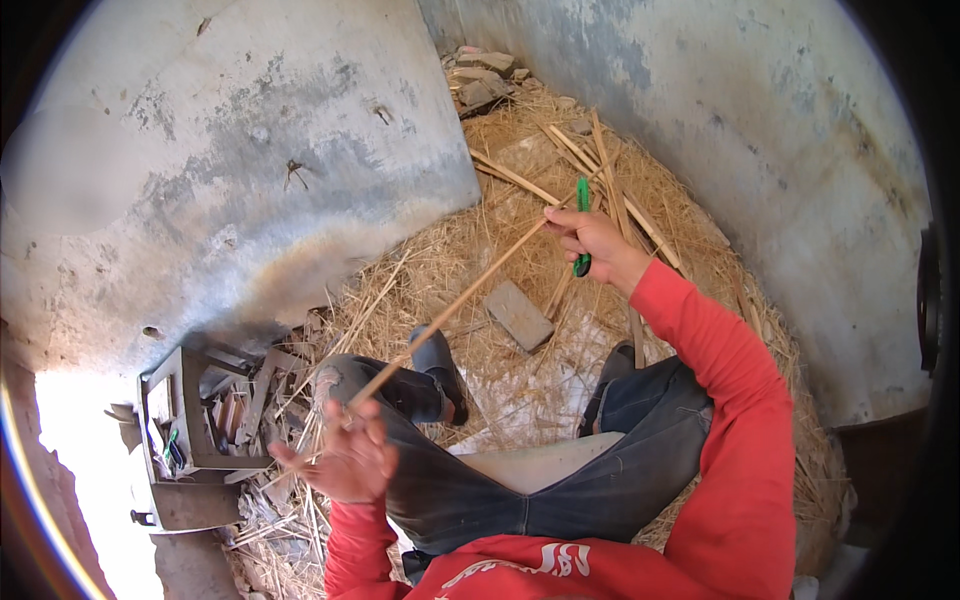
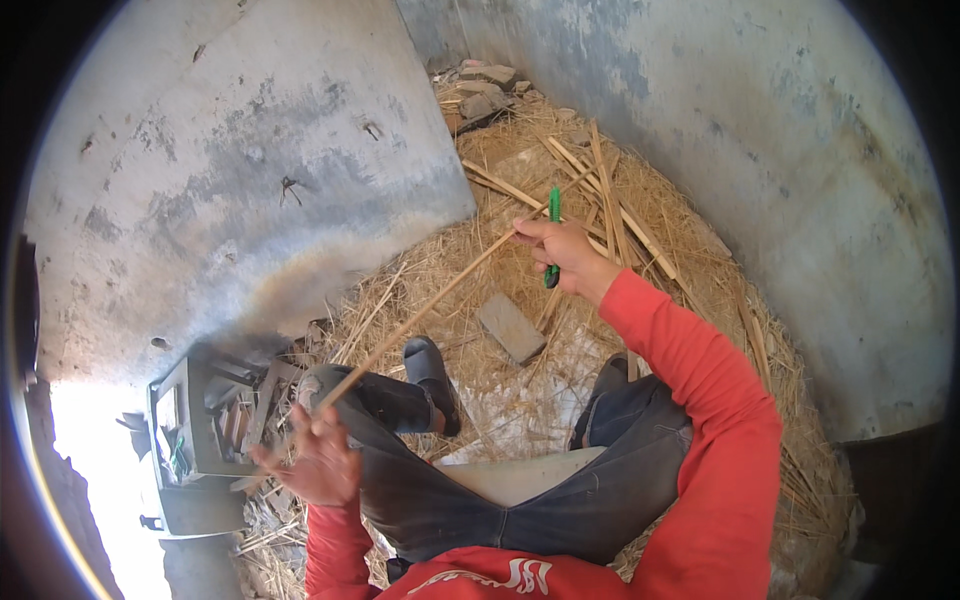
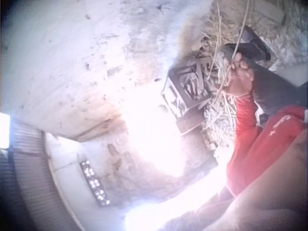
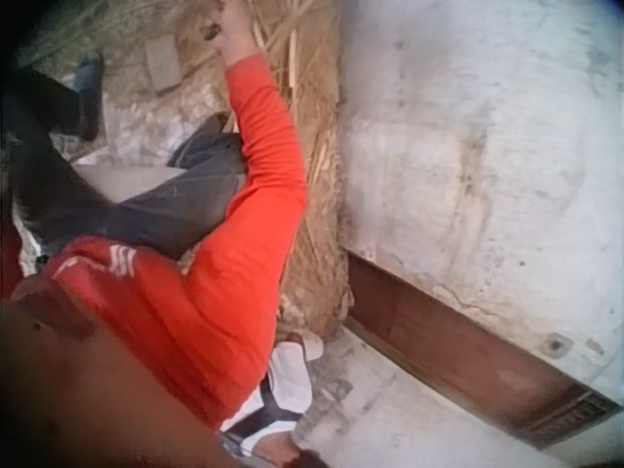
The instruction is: The person strips thin layers of wood using a small tool, holding the long wood strips by hand and pulling the tool along their length while sitting on a floor covered in straw.
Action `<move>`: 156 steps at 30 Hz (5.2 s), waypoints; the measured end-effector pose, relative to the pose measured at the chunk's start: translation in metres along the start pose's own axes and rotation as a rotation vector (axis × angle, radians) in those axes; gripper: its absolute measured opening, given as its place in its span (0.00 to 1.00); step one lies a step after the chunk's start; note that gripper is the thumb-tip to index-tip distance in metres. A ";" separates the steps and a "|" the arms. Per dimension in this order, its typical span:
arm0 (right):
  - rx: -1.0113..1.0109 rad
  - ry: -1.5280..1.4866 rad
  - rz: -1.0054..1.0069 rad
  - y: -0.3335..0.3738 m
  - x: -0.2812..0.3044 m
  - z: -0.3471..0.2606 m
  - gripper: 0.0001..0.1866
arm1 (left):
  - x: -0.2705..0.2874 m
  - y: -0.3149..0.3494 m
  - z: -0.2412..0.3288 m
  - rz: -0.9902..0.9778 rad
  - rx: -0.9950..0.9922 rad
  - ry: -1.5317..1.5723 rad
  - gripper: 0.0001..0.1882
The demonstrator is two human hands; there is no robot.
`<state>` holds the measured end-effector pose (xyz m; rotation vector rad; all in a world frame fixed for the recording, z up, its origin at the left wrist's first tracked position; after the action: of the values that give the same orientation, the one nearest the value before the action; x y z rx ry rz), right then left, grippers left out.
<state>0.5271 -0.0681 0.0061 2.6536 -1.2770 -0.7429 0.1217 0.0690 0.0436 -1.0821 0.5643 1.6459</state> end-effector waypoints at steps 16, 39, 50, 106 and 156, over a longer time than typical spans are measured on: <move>0.500 0.669 0.301 0.112 0.144 -0.077 0.28 | -0.050 -0.099 0.073 0.301 -0.748 -1.232 0.15; -0.415 0.685 0.569 0.294 0.328 0.466 0.13 | -0.038 -0.195 0.002 0.264 -0.500 -1.371 0.13; -0.515 0.789 0.528 0.337 0.307 0.452 0.10 | -0.039 -0.196 -0.003 0.270 -0.526 -1.448 0.13; 0.019 1.011 -0.213 -0.026 -0.019 0.086 0.23 | -0.012 -0.298 -0.023 0.530 -1.036 -1.182 0.04; 0.202 0.746 0.412 -0.062 0.050 0.320 0.30 | 0.038 -0.279 0.020 0.131 -0.624 -0.642 0.17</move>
<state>0.4468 -0.0302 -0.3117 2.2818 -1.5968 0.4148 0.3703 0.2006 0.0612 -0.8626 -0.3300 2.2186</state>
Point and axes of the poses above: each hand's wrist, its own y-axis away from the middle knuckle, its own x-axis out of the back of the hand, z = x × y, the point moved 3 cm from there along -y, towards the middle knuckle, and after that the axes turned 7 degrees about x, right-handed, at the moved point
